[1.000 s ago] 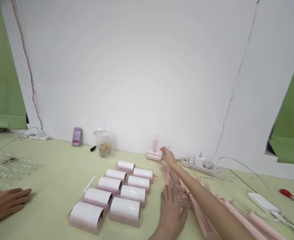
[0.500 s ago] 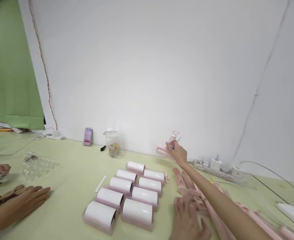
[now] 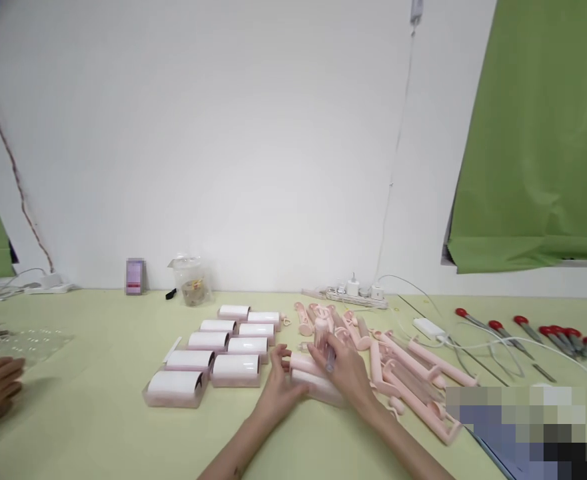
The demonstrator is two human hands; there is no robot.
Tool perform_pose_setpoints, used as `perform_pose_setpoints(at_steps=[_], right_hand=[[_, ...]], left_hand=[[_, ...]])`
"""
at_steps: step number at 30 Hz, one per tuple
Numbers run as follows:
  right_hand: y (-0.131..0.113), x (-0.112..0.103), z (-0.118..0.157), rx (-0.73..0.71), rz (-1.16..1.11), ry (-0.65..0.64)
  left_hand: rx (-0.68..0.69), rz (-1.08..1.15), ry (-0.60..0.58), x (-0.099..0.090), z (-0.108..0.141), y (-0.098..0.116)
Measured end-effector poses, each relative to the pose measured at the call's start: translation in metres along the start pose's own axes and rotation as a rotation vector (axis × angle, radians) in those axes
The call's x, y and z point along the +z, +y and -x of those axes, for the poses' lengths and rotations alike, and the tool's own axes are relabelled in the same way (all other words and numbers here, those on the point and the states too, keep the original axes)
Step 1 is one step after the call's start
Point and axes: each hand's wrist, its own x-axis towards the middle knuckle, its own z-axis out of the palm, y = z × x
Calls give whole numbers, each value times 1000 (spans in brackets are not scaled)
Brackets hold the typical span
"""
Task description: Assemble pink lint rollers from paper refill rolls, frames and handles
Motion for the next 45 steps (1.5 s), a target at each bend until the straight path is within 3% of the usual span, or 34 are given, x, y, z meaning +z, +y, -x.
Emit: perform_pose_setpoints(at_steps=[3,7,12,13,15,17,19,21,22,25,27,29,31,35,38,45], right_hand=[[-8,-5,-13,2,-36,37],[-17,-28,-23,40,-121,166],[-22,-71,-3,60,-295,345],[-23,-75,5,38,-334,329],[-24,-76,23,-50,-403,198],[-23,-71,40,-151,-439,-72],[-17,-67,54,-215,-445,-340],[-4,-69,61,-244,-340,-513],[5,-74,63,-256,-256,-528],[28,-94,67,-212,-52,-341],[31,-104,72,-107,-85,-205],[19,-105,81,-48,-182,-179],[-3,-97,88,-72,-250,-230],[-39,-71,93,-155,-273,-350],[-43,-65,89,-180,-242,-354],[-35,-70,75,-258,-182,-493]], left_hand=[[69,-41,-25,-3,-6,-9],[38,-106,38,-2,-8,-14],[251,-133,209,0,11,9],[248,-51,185,-1,16,16],[69,243,-45,-5,24,30],[-206,576,-369,-9,29,39],[-384,764,-539,-13,32,42],[-429,773,-503,-14,35,42],[-426,738,-469,-14,36,42],[-350,617,-391,-11,39,40],[-309,542,-343,-7,41,40],[-312,493,-316,-3,42,41],[-309,451,-318,-1,43,42],[-141,286,-270,-1,42,43],[-92,237,-262,-1,42,43],[-62,176,-317,-6,42,46]])
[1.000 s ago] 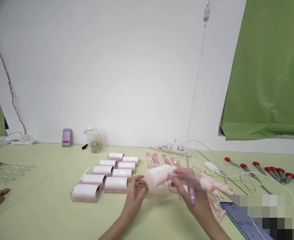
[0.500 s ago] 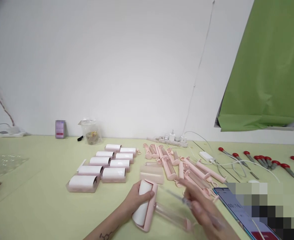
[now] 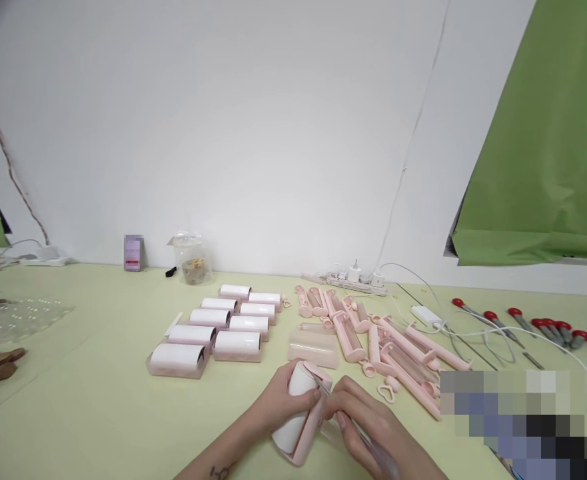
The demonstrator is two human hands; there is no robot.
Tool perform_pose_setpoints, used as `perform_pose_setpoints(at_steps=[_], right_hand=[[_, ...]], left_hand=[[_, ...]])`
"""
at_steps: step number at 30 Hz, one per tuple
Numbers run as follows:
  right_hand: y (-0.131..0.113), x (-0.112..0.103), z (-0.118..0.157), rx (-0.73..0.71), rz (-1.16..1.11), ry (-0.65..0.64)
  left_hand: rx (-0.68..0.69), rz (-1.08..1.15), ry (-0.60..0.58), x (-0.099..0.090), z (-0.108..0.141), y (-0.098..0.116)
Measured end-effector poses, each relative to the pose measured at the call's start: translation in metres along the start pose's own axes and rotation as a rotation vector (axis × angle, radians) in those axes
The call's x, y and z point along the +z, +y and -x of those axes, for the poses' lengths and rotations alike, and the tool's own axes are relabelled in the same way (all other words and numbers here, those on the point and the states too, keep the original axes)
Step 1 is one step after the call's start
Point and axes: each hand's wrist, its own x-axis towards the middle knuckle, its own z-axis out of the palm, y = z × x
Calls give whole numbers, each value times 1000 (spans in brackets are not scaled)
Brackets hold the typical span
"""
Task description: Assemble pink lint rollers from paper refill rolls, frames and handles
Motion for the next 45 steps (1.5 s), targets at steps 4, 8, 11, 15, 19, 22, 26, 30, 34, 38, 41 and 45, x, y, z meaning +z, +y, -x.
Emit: perform_pose_setpoints(at_steps=[4,8,11,15,19,22,26,30,34,38,41,45], right_hand=[[18,22,0,-64,5,113],[38,39,2,-102,165,274],[37,33,3,-53,181,354],[21,18,3,-139,115,247],[12,9,6,-171,117,184],[12,5,8,-163,125,155],[10,0,6,-18,-10,50],[12,10,8,145,-160,-15],[21,31,15,129,-107,94],[26,48,13,-23,82,180],[27,54,6,-51,205,158],[31,48,2,63,203,61]], left_hand=[[-39,14,27,4,2,-3],[-114,151,93,17,2,-11],[-164,160,117,19,0,-14],[-128,127,71,12,-2,-12],[-83,75,39,7,-2,-8],[-90,82,14,6,0,-5],[-73,151,-154,3,2,-1],[-69,105,-107,-2,0,-4],[-85,28,-22,-1,0,-6],[-123,113,63,4,-2,-4],[-111,122,172,8,-5,-7],[-52,-68,244,4,-11,-10]])
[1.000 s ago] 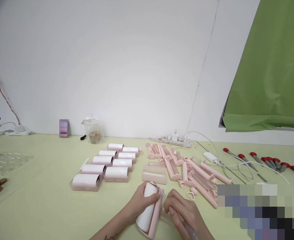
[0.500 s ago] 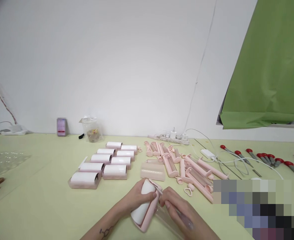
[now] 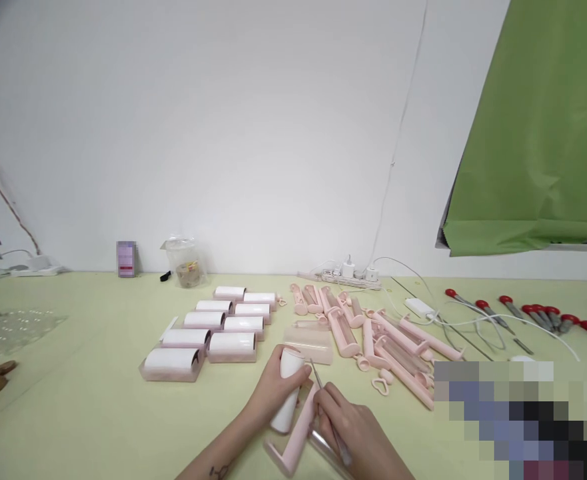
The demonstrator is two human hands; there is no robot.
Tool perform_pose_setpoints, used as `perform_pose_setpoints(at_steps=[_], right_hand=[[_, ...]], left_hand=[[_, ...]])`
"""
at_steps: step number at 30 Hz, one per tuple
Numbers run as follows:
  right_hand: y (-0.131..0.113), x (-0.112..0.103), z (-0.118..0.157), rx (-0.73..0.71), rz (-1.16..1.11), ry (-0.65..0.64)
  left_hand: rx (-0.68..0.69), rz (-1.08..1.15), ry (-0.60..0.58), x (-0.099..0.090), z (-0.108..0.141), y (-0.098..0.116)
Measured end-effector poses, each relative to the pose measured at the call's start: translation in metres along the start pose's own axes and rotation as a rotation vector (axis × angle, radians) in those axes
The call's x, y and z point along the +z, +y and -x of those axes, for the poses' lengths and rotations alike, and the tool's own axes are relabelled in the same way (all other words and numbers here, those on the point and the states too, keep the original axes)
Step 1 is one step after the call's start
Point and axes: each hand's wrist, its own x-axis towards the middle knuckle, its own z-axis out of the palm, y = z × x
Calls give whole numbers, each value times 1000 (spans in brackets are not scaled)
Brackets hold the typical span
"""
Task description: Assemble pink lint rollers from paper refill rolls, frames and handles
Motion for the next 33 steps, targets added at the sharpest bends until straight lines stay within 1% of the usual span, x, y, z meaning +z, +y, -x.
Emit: perform_pose_setpoints(at_steps=[2,4,6,8,10,13,15,20,28,33], right_hand=[[6,-9,-4,98,-150,18],[14,-21,-13,164,-407,89],[19,-34,-28,146,-629,132],[22,-46,-45,91,-714,109],[24,-52,-59,58,-709,89],[28,-49,-66,41,-687,110],[31,-44,-64,49,-679,116],[37,-34,-57,99,-632,60],[35,-31,-57,82,-636,72],[36,-29,-58,102,-617,89]], left_hand=[[28,-182,18,-5,-6,6],[46,-410,19,-9,-14,16],[84,-615,26,-12,-24,27],[155,-764,49,-12,-35,36],[215,-863,73,-11,-44,39],[229,-951,93,-10,-50,34],[211,-1000,101,-11,-50,29],[214,-1075,73,-15,-48,22],[189,-1119,55,-14,-48,23],[184,-1129,38,-16,-45,24]])
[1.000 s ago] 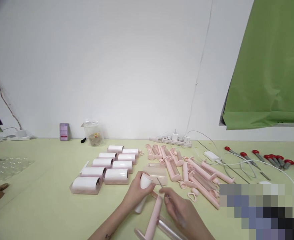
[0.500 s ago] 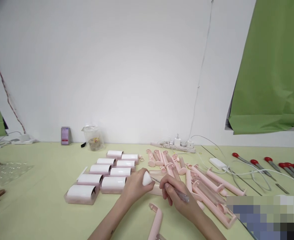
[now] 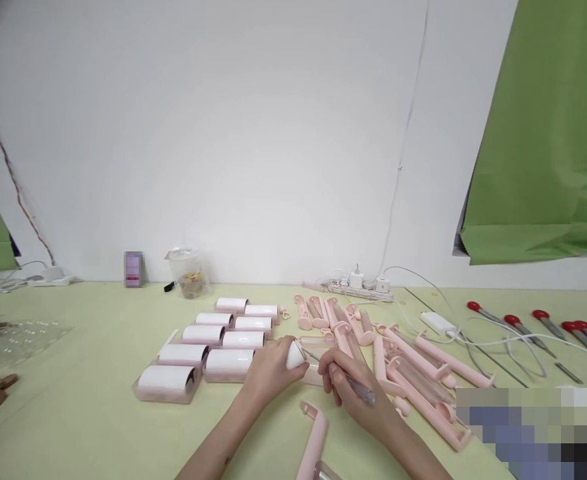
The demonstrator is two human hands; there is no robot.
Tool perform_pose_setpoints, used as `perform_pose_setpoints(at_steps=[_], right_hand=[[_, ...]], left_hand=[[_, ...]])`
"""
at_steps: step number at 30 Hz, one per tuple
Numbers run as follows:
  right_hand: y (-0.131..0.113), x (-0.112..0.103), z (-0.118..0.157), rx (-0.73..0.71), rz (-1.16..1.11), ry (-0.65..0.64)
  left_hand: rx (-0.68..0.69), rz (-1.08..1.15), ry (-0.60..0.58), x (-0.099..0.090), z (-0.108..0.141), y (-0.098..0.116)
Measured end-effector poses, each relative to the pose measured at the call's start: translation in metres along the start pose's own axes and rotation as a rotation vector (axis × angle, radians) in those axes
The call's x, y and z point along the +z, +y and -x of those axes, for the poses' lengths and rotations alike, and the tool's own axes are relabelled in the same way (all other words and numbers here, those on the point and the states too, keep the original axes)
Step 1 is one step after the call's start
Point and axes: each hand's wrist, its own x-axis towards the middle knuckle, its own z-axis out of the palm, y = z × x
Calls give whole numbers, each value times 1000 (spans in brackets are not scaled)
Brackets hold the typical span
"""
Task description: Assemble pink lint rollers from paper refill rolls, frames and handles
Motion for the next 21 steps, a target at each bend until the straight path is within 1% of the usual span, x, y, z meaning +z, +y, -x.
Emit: perform_pose_setpoints(at_steps=[3,7,9,12,15,18,21], right_hand=[[8,-1,-4,26,-20,42],[23,-4,-14,190,-129,95],[26,-5,-16,254,-152,117],[23,-8,-16,262,-35,222],[16,-11,-15,240,145,319],[11,-11,-17,233,218,298],[8,-9,-20,231,303,266]], left_hand=[[-3,-12,1,0,0,-1],[-21,-18,-2,-2,-1,-1],[-28,-5,3,-3,-1,-2],[-40,68,15,-5,0,-2],[-67,217,45,-6,1,-3],[-98,356,106,-9,2,-4],[-122,381,106,-12,2,-3]])
